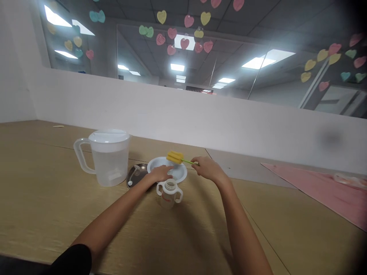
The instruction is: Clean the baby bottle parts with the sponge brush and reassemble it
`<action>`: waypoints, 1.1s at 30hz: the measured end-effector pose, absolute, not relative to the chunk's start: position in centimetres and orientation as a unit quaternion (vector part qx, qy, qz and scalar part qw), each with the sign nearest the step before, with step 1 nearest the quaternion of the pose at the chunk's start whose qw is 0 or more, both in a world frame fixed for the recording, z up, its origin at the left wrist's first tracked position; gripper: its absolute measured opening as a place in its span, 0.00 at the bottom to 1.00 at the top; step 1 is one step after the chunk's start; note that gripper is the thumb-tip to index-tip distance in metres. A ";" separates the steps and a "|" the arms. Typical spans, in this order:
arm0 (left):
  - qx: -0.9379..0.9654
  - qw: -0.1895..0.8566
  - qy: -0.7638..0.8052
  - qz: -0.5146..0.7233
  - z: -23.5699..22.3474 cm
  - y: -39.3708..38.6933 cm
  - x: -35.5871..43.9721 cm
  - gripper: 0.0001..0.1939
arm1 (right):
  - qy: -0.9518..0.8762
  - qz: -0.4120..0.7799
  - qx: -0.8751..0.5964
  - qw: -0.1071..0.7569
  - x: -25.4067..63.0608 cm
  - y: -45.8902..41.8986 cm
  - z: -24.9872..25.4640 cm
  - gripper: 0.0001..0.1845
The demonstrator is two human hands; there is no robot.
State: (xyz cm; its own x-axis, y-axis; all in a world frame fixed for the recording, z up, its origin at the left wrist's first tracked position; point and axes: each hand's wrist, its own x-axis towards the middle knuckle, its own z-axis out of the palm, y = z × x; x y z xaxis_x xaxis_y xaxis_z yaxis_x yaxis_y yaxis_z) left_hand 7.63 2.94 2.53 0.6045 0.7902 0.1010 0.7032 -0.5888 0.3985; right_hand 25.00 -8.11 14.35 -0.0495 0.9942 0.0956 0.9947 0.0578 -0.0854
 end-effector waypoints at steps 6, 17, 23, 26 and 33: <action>0.865 0.143 0.467 0.119 2.3 2.7 7.8 0.26 | -0.725 0.001 -0.685 0.072 25.1 -8.1 14.3 0.18; 0.835 0.119 0.508 0.176 2.0 3.6 7.4 0.13 | -0.720 0.002 -0.690 0.074 25.5 -8.0 14.3 0.19; 0.800 0.139 0.535 0.233 2.6 3.9 6.8 0.04 | -0.719 0.004 -0.692 0.069 25.5 -8.0 14.4 0.19; 0.786 0.157 0.529 0.280 3.5 4.4 6.1 0.04 | -0.720 0.004 -0.691 0.067 25.5 -8.0 14.4 0.18; 0.754 0.217 0.461 0.414 5.0 5.9 5.1 0.12 | -0.733 0.042 -0.670 0.112 25.6 -8.2 14.5 0.19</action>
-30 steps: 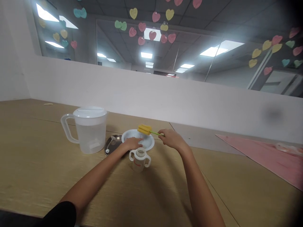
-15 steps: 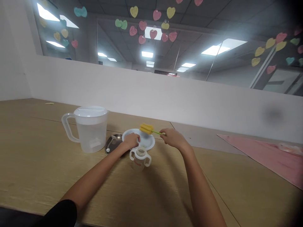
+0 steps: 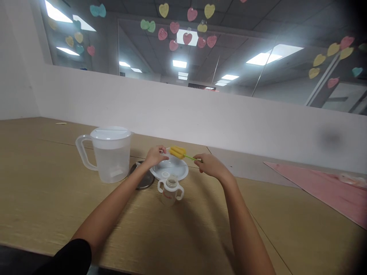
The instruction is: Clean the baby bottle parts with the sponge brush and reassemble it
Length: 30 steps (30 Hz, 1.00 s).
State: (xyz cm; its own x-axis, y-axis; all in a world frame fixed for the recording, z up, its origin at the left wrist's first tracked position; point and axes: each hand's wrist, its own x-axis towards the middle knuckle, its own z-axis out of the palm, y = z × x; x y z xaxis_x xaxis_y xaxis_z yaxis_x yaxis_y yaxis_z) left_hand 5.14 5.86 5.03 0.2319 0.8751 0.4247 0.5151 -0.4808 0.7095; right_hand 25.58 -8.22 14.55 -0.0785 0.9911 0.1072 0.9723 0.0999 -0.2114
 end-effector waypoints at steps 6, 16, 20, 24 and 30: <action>0.695 0.322 0.363 0.530 5.1 5.9 5.0 0.17 | -0.739 0.080 -0.654 0.140 26.1 -7.8 14.4 0.20; 0.808 0.214 0.281 0.472 7.1 2.6 5.8 0.15 | -0.762 0.058 -0.634 0.122 25.5 -7.9 14.2 0.18; 0.841 0.219 0.262 0.420 7.5 2.0 5.7 0.17 | -0.749 -0.027 -0.655 0.094 25.1 -8.1 14.3 0.16; 0.787 0.325 0.244 0.465 7.5 2.5 5.1 0.21 | -0.774 -0.052 -0.620 0.117 25.1 -8.3 14.5 0.17; 0.672 0.374 0.289 0.570 7.6 3.1 5.4 0.22 | -0.809 -0.034 -0.567 0.151 24.1 -8.6 14.6 0.17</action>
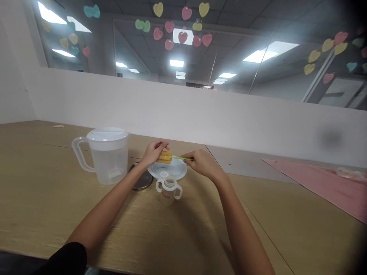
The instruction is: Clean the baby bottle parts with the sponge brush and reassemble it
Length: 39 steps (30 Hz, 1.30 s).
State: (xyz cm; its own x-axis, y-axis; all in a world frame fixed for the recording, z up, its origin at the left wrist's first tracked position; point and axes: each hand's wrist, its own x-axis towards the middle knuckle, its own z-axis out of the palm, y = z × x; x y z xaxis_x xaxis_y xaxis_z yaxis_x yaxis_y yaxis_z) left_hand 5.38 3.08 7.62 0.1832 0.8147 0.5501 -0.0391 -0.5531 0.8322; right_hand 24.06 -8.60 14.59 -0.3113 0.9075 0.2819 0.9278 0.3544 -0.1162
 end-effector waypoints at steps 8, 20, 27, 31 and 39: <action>0.609 0.381 0.236 0.654 8.2 3.0 5.7 0.17 | -0.778 -0.037 -0.578 0.243 25.0 -7.9 14.2 0.18; 0.741 0.396 0.374 0.394 8.2 2.4 4.1 0.29 | -0.739 -0.144 -0.637 0.165 24.1 -8.6 14.4 0.15; 0.806 0.081 0.366 0.458 10.1 2.0 2.8 0.19 | -0.711 -0.136 -0.666 0.180 24.3 -8.4 14.3 0.16; 0.769 -0.071 0.517 0.369 10.3 2.2 0.9 0.20 | -0.716 -0.122 -0.662 0.186 24.7 -8.3 14.4 0.16; 0.789 -0.039 0.610 0.067 7.9 3.4 0.5 0.31 | -0.721 -0.105 -0.656 0.195 24.8 -8.2 14.3 0.16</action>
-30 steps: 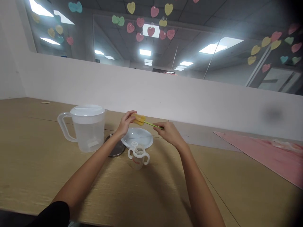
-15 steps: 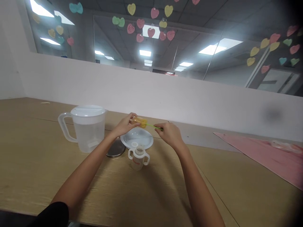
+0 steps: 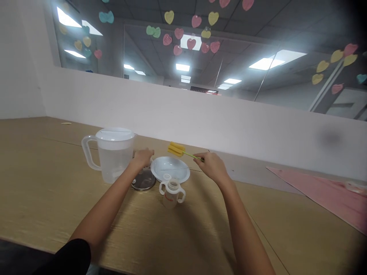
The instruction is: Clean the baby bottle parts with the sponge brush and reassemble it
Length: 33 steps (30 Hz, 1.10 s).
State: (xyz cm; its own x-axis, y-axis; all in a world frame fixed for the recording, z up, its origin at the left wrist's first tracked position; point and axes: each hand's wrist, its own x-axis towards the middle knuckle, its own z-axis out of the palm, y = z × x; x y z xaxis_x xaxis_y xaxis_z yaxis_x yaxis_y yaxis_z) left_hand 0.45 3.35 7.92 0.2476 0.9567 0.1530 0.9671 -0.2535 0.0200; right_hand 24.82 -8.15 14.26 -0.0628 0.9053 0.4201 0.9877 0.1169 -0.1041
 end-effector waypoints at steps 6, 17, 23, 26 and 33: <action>-0.770 0.031 -0.637 -0.018 6.8 4.3 0.6 0.31 | -0.723 -0.101 -0.655 0.194 24.7 -8.3 14.3 0.16; -0.783 0.030 -0.621 -0.020 4.4 5.4 1.0 0.29 | -0.721 -0.097 -0.660 0.188 24.6 -8.2 14.3 0.16; -0.801 0.029 -0.595 -0.063 4.6 4.9 0.6 0.26 | -0.719 -0.092 -0.663 0.187 24.4 -8.2 14.3 0.16; -0.807 0.035 -0.580 -0.101 5.9 4.5 0.7 0.23 | -0.716 -0.092 -0.666 0.190 24.5 -8.3 14.3 0.17; -0.878 -0.035 -0.452 -0.155 6.7 2.8 4.4 0.18 | -0.713 -0.096 -0.668 0.192 24.6 -8.2 14.3 0.16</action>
State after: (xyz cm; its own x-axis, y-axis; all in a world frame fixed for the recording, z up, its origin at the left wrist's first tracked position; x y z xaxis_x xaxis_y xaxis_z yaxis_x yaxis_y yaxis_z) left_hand 4.37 2.78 6.66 0.5438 0.8039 0.2408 0.7823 -0.5894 0.2015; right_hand 24.59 -8.23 14.34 -0.0343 0.9150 0.4019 0.9888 0.0895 -0.1193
